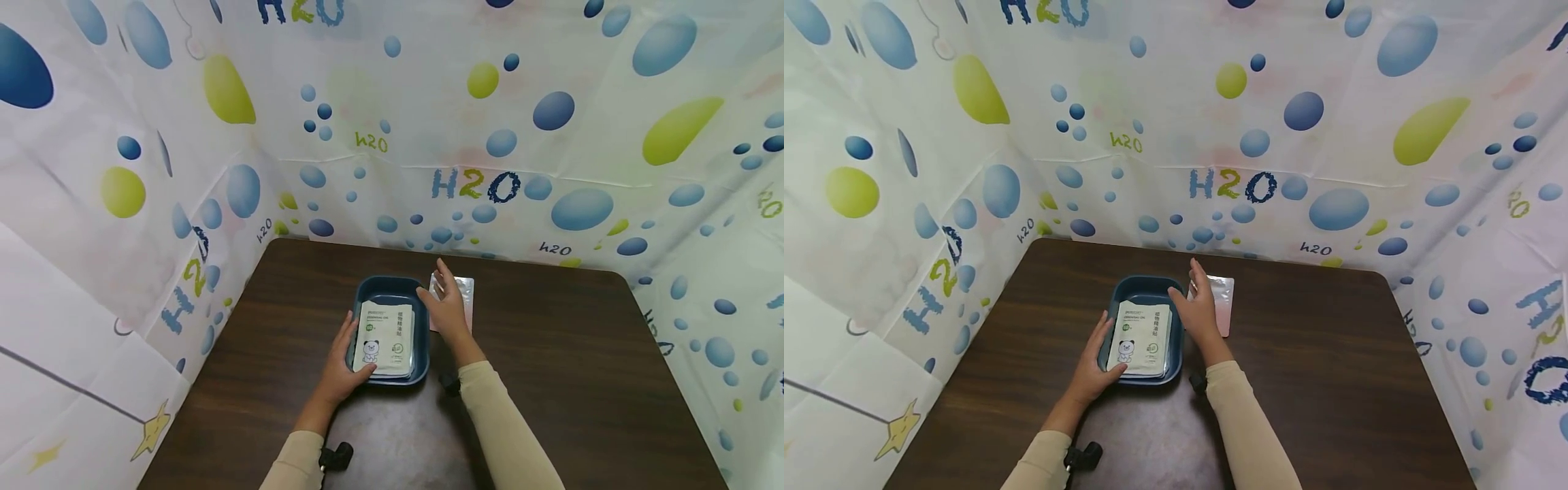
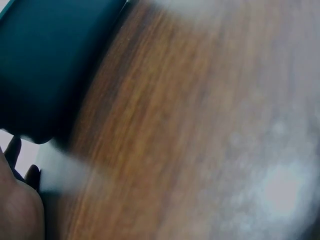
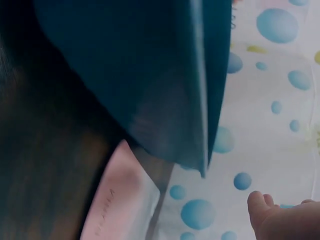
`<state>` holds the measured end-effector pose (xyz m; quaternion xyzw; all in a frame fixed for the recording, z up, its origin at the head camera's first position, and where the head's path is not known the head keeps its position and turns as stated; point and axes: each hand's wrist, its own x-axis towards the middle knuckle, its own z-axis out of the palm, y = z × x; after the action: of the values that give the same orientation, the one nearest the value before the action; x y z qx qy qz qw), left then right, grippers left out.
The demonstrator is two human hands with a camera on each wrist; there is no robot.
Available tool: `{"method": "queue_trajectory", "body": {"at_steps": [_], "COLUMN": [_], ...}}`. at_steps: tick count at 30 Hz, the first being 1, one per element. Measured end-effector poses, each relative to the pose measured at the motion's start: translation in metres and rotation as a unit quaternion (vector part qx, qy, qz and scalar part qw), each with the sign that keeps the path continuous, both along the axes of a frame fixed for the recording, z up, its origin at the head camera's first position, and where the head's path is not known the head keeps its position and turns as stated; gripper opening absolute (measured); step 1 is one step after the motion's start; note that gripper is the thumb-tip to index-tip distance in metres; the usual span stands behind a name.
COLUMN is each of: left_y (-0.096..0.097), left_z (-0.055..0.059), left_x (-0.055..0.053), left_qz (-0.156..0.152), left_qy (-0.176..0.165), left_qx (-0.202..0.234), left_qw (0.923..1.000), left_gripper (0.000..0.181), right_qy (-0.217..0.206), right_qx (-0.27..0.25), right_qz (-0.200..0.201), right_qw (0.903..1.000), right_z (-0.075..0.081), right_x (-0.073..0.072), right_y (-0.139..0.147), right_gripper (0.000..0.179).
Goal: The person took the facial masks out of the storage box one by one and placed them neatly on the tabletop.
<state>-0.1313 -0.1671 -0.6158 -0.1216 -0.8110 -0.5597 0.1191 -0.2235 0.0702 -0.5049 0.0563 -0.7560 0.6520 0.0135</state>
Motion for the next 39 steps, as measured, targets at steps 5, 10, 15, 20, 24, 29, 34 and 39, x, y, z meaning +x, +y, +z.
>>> {"method": "queue_trajectory", "body": {"at_steps": [5, 10, 15, 20, 24, 29, 34, 39], "left_y": [0.003, 0.003, 0.004, 0.004, 0.003, 0.002, 0.002, 0.002], "left_z": [0.0, 0.001, 0.002, 0.002, -0.001, -0.002, -0.002, -0.003], "left_x": [0.001, 0.001, 0.001, 0.0, 0.0, -0.001, -0.001, 0.0], "left_qz": [0.004, 0.004, 0.007, 0.006, 0.003, 0.004, 0.007, 0.006], "left_qy": [-0.002, -0.012, -0.008, -0.005, 0.0, -0.004, -0.006, 0.001], "left_qx": [0.001, 0.003, 0.003, 0.004, -0.002, -0.002, -0.005, -0.007], "left_qw": [1.0, 0.9999, 0.9999, 1.0, 1.0, 1.0, 0.9999, 1.0], "left_gripper": [0.1, 0.1, 0.1, 0.1, 0.1, 0.098, 0.096, 0.096], "right_qy": [-0.013, -0.018, -0.026, -0.033, -0.036, -0.059, -0.101, -0.122], "right_qx": [0.0, -0.025, -0.026, -0.033, -0.047, -0.051, -0.072, -0.095], "right_qz": [0.014, 0.024, 0.027, 0.022, 0.01, -0.009, -0.028, -0.027], "right_qw": [0.9998, 0.9992, 0.999, 0.9987, 0.9982, 0.9969, 0.9919, 0.9876], "right_z": [-0.012, -0.019, -0.027, -0.033, -0.037, -0.039, -0.039, -0.043], "right_x": [0.006, 0.012, 0.02, 0.025, 0.029, 0.032, 0.037, 0.041], "right_y": [-0.01, -0.022, -0.034, -0.044, -0.049, -0.052, -0.055, -0.057], "right_gripper": [0.077, 0.078, 0.077, 0.077, 0.077, 0.076, 0.075, 0.074]}}
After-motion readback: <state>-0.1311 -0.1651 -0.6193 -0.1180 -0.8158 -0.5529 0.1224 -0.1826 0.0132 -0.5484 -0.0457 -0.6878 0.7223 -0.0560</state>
